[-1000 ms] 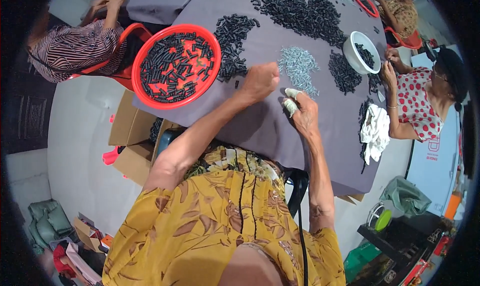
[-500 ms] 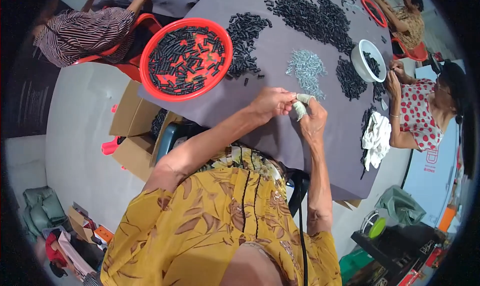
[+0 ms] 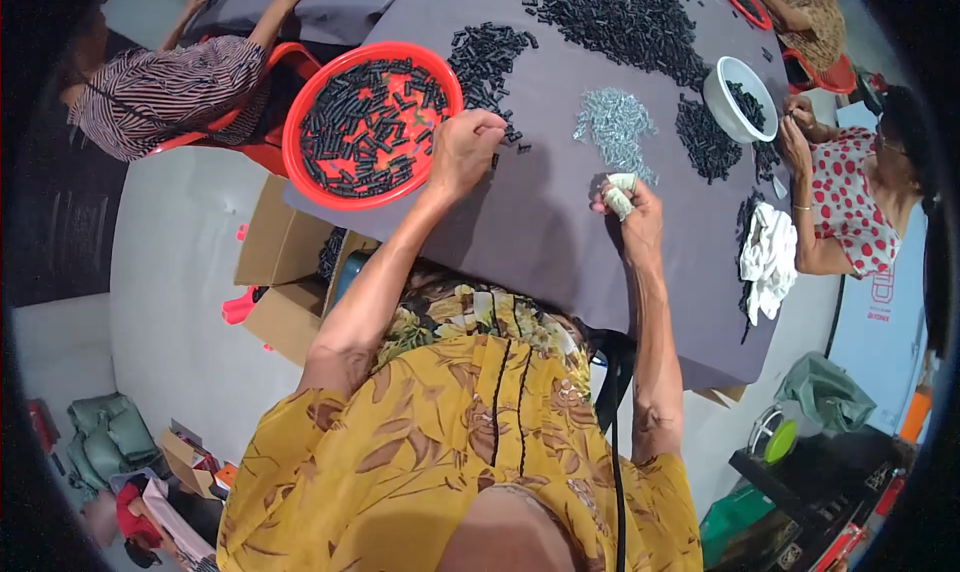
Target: Sorting small black plastic parts and placing them into a small mesh bag.
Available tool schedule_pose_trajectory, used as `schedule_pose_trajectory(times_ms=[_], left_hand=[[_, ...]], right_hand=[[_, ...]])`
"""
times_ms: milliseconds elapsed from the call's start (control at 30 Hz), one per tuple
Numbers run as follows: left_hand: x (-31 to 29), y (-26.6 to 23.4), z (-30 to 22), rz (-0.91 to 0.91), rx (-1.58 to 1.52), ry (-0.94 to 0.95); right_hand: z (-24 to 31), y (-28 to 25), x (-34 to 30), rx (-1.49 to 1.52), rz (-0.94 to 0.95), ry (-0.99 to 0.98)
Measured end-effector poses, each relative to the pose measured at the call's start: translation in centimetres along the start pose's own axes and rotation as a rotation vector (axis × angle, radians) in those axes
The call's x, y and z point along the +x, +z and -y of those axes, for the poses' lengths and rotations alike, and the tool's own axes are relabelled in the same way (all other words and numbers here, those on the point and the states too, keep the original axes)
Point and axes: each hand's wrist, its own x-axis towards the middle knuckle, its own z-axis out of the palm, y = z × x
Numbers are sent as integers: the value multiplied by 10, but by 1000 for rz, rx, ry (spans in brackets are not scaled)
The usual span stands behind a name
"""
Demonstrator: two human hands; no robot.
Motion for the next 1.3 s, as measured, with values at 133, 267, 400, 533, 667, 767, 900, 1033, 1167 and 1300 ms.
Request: schedule_pose_trajectory(times_ms=[133, 267, 400, 533, 667, 767, 900, 1033, 1167, 1300], left_hand=[[4, 10, 2, -4, 368, 312], [11, 22, 11, 92, 564, 321], [14, 28, 10, 166, 644, 309], [15, 26, 7, 127, 555, 349], [11, 16, -22, 162, 114, 247], [5, 13, -48, 251, -196, 69], [0, 11, -77, 291, -412, 38], [-4, 16, -86, 300, -586, 38], [-7, 20, -99, 356, -714, 27], [-8, 24, -98, 396, -755, 49]], right_hand=[[0, -3, 3, 73, 24, 36], [-4, -6, 2, 117, 44, 32], [-5, -7, 2, 108, 49, 17], [-4, -7, 2, 67, 44, 18], [0, -3, 1, 88, 4, 21], [13, 1, 1, 9, 10, 41], [78, 26, -11, -156, 10, -108], [113, 35, -10, -362, -3, -446], [126, 35, -9, -513, -17, -602], [130, 33, -10, -589, -49, -626]])
